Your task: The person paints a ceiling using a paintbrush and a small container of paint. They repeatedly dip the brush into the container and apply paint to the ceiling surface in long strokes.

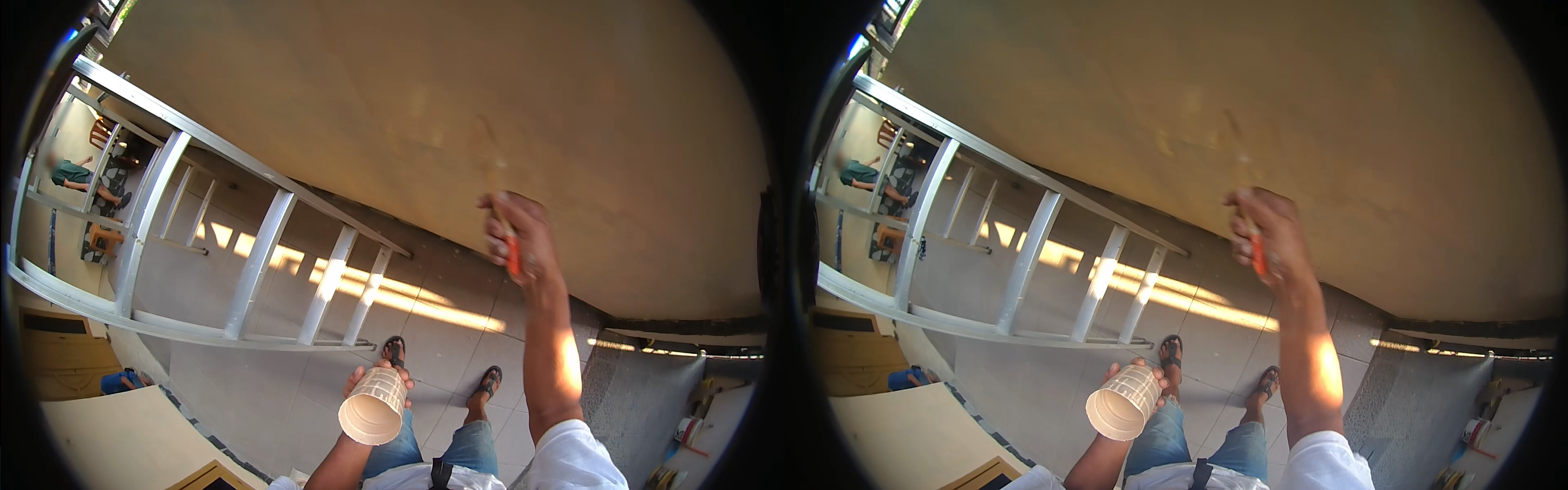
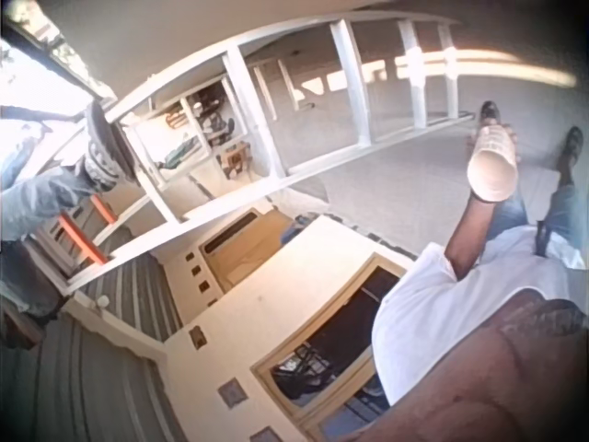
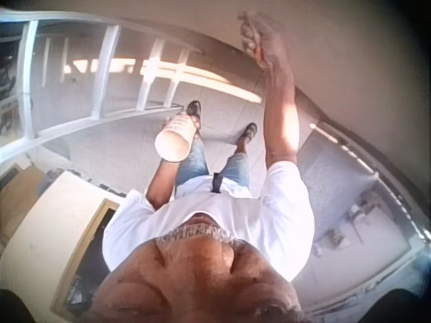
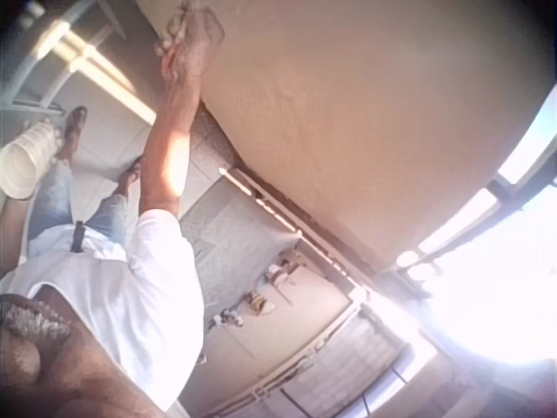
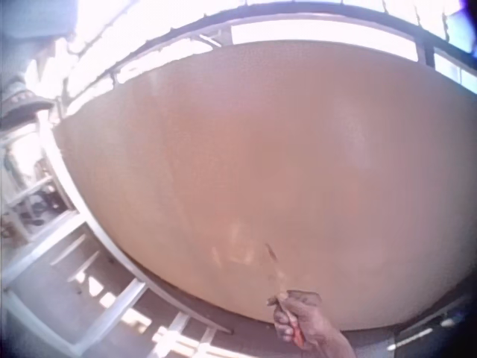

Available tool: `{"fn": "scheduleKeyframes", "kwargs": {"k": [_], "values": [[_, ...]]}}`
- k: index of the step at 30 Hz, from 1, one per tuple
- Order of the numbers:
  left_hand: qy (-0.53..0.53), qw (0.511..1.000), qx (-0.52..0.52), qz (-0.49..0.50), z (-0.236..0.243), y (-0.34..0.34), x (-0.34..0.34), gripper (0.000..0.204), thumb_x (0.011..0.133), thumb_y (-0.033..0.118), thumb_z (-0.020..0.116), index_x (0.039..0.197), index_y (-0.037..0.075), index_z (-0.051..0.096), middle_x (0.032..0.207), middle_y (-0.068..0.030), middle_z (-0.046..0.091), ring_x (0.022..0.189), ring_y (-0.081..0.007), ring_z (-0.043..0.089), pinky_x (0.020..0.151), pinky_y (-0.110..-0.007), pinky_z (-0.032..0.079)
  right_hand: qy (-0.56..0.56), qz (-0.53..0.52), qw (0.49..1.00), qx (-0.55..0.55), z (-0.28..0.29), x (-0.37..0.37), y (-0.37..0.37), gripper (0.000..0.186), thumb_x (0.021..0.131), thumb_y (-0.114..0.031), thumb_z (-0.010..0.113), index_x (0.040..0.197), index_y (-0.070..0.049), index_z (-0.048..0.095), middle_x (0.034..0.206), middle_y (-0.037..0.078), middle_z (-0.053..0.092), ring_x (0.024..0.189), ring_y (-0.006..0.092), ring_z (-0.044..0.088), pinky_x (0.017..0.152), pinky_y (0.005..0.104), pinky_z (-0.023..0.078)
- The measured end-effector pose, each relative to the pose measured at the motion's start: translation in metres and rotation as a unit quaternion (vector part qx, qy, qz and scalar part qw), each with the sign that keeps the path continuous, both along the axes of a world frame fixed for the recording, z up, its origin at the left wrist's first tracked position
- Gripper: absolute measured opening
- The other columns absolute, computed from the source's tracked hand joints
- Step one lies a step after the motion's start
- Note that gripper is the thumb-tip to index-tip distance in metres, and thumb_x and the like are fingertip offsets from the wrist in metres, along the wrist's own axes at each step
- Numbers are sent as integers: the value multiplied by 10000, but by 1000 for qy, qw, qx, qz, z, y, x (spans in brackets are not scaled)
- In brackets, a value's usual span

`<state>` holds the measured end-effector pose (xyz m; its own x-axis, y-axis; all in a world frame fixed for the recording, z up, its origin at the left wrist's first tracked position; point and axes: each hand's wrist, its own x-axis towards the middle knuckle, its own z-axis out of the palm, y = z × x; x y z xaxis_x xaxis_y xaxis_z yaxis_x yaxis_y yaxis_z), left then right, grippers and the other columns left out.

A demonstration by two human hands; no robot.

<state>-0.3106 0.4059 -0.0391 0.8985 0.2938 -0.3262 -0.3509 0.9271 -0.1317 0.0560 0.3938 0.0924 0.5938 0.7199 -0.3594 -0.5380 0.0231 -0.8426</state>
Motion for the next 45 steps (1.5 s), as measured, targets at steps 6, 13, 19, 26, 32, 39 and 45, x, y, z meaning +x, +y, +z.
{"fn": "scheduleKeyframes", "kwargs": {"k": [6, 13, 19, 26, 32, 39, 45], "values": [[12, 1000, 15, 13, 6, 17, -6, 481, 1066, 485, 481, 1304, 79, 581, 1266, -267, 527, 1220, -430, 519, 890, -572, 588, 29, 14, 997, 63, 4, 35, 122, 357, 1049, -325, 626, 1042, 29, 577, 671, -29, 458, 507, 80, 406, 459, 260, 337], [4, 999, -5, 42, 5, 22, -18, 482, 1070, 482, 473, 1304, 73, 576, 1265, -269, 534, 1214, -438, 527, 893, -578, 592, -12, -201, 973, 112, -13, 41, -56, 371, 1071, -363, 607, 1051, 7, 593, 604, -54, 383, 440, 35, 349, 372, 216, 247], [2, 1000, 2, 29, -5, 23, -24, 490, 1070, 480, 474, 1316, 68, 574, 1274, -280, 531, 1219, -446, 519, 902, -571, 583, -278, -274, 921, -6, -1, -10, -13, 304, 1076, -294, 602, 1102, 8, 586, 689, 27, 562, 500, 104, 522, 423, 261, 419], [-6, 999, -14, 37, 11, 22, -22, 488, 1066, 474, 484, 1323, 69, 574, 1270, -289, 535, 1214, -454, 524, 917, -591, 566, -270, 95, 958, -10, 26, 28, 146, 267, 991, -147, 660, 1123, 65, 566, 758, 72, 601, 569, 101, 503, 484, 278, 385], [-9, 1000, 2, 29, 17, 18, -9, 481, 1062, 473, 494, 1315, 74, 584, 1268, -280, 537, 1223, -443, 520, 901, -580, 586, -148, 5, 989, 17, 42, 81, 77, 219, 1017, -148, 648, 1105, 44, 594, 793, 58, 588, 609, 92, 489, 507, 265, 381], [-68, 997, -24, 1, 12, 2, 6, 499, 1058, 446, 511, 1343, 43, 581, 1304, -296, 547, 1267, -449, 556, 968, -593, 594, -92, -250, 963, -26, 29, 47, -130, 241, 1058, -177, 573, 1223, -4, 553, 837, 73, 591, 583, 85, 505, 442, 208, 375], [-67, 997, -40, -9, 6, 3, 1, 493, 1056, 436, 521, 1342, 39, 580, 1319, -301, 546, 1276, -452, 561, 967, -596, 590, -79, -44, 995, 52, 37, 5, -18, 243, 1048, -186, 577, 1225, -24, 535, 840, 81, 608, 581, 91, 511, 435, 227, 363]]}}
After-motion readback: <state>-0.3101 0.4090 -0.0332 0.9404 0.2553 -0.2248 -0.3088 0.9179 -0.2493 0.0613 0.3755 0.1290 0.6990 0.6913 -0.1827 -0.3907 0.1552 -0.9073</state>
